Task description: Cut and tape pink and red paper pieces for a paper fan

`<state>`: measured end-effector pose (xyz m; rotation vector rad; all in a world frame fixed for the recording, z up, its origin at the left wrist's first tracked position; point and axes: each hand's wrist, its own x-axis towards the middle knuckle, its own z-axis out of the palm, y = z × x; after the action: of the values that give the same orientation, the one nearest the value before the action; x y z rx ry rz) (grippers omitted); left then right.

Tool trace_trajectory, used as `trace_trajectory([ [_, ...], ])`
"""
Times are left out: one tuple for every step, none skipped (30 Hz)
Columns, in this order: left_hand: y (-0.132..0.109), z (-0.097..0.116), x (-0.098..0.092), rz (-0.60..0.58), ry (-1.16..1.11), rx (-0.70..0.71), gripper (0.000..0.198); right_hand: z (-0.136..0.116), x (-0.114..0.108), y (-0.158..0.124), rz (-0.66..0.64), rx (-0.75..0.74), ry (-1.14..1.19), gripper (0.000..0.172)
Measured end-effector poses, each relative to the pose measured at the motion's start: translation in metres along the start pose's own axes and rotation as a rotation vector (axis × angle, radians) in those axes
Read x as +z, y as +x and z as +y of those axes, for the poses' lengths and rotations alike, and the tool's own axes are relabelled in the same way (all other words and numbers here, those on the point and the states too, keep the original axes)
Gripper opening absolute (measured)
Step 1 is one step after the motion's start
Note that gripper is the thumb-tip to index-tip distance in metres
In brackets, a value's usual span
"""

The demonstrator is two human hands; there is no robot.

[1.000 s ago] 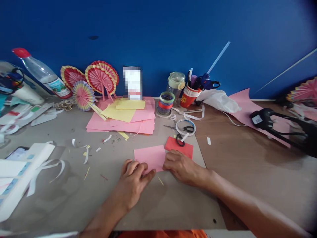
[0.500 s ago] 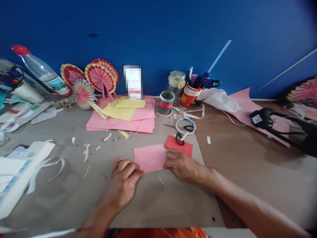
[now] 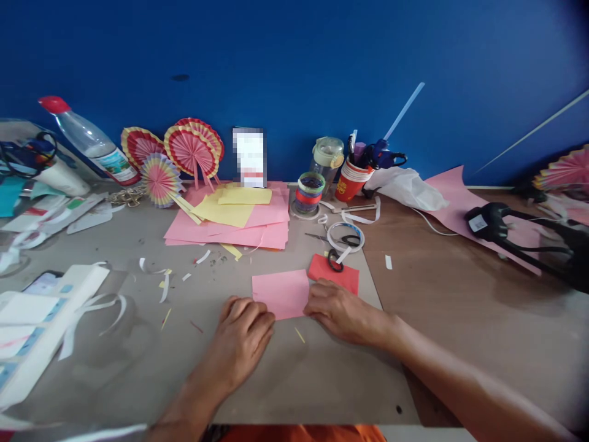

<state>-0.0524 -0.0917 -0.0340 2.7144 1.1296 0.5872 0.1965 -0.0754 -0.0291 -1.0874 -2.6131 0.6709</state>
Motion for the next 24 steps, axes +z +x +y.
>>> trace_trajectory([
  [0.0, 0.0, 0.001, -0.001, 0.005, -0.006, 0.014, 0.0, 0.0, 0.0, -0.001, 0.002, 0.01, 0.023],
  [0.001, 0.0, 0.002, 0.006, 0.006, -0.01, 0.014, -0.001, 0.001, 0.0, -0.005, 0.006, 0.025, 0.022],
  [0.0, -0.001, 0.003, 0.017, 0.006, -0.016, 0.014, -0.001, 0.001, 0.0, -0.008, 0.012, 0.041, 0.021],
  [0.0, -0.002, 0.003, 0.021, 0.006, -0.025, 0.015, -0.001, 0.001, -0.001, -0.007, 0.016, 0.048, 0.02],
  [-0.001, -0.003, 0.004, 0.024, 0.004, -0.034, 0.016, -0.001, 0.002, -0.001, -0.005, 0.016, 0.05, 0.02],
  [-0.001, -0.004, 0.004, 0.029, 0.004, -0.039, 0.016, -0.001, 0.002, -0.001, 0.0, 0.014, 0.05, 0.02],
  [-0.002, -0.004, 0.005, 0.032, 0.006, -0.045, 0.016, -0.001, 0.002, -0.001, 0.005, 0.012, 0.046, 0.02],
  [-0.002, -0.005, 0.005, 0.034, 0.008, -0.048, 0.016, -0.001, 0.002, -0.001, 0.011, 0.01, 0.042, 0.019],
  [-0.002, -0.005, 0.006, 0.035, 0.013, -0.049, 0.016, -0.001, 0.003, -0.001, 0.017, 0.01, 0.036, 0.018],
  [-0.002, -0.005, 0.006, 0.037, 0.02, -0.045, 0.016, -0.001, 0.003, -0.001, 0.02, 0.013, 0.031, 0.017],
  [-0.002, -0.005, 0.006, 0.034, 0.03, -0.038, 0.016, -0.001, 0.003, 0.0, 0.022, 0.017, 0.026, 0.015],
  [-0.002, -0.004, 0.005, 0.023, 0.045, -0.032, 0.017, -0.002, 0.003, 0.0, 0.023, 0.025, 0.016, 0.014],
  [-0.001, -0.004, 0.005, 0.012, 0.062, -0.025, 0.017, -0.002, 0.004, 0.001, 0.024, 0.033, 0.003, 0.013],
  [-0.001, -0.004, 0.005, 0.008, 0.079, -0.019, 0.018, -0.003, 0.005, 0.001, 0.025, 0.042, -0.015, 0.013],
  [0.0, -0.003, 0.004, 0.002, 0.094, -0.018, 0.019, -0.004, 0.006, 0.001, 0.026, 0.053, -0.041, 0.014],
  [0.0, -0.003, 0.004, -0.002, 0.105, -0.019, 0.019, -0.005, 0.007, 0.001, 0.028, 0.064, -0.074, 0.015],
  [0.0, -0.003, 0.004, -0.003, 0.113, -0.025, 0.019, -0.006, 0.009, 0.001, 0.032, 0.074, -0.115, 0.016],
  [-0.001, -0.003, 0.004, -0.004, 0.117, -0.03, 0.019, -0.008, 0.01, 0.001, 0.035, 0.081, -0.16, 0.017],
  [-0.001, -0.003, 0.004, -0.007, 0.117, -0.034, 0.018, -0.009, 0.011, 0.001, 0.039, 0.083, -0.205, 0.018],
  [-0.001, -0.003, 0.004, -0.008, 0.116, -0.037, 0.018, -0.01, 0.011, 0.001, 0.043, 0.082, -0.245, 0.018],
  [-0.002, -0.003, 0.005, -0.004, 0.116, -0.037, 0.017, -0.01, 0.012, 0.001, 0.048, 0.077, -0.273, 0.018],
  [-0.002, -0.003, 0.005, 0.002, 0.115, -0.035, 0.018, -0.011, 0.012, 0.001, 0.053, 0.07, -0.288, 0.018],
  [-0.003, -0.003, 0.005, 0.005, 0.113, -0.033, 0.018, -0.011, 0.012, 0.002, 0.059, 0.065, -0.291, 0.018],
  [-0.003, -0.004, 0.006, 0.005, 0.109, -0.031, 0.02, -0.011, 0.012, 0.002, 0.067, 0.062, -0.286, 0.018],
])
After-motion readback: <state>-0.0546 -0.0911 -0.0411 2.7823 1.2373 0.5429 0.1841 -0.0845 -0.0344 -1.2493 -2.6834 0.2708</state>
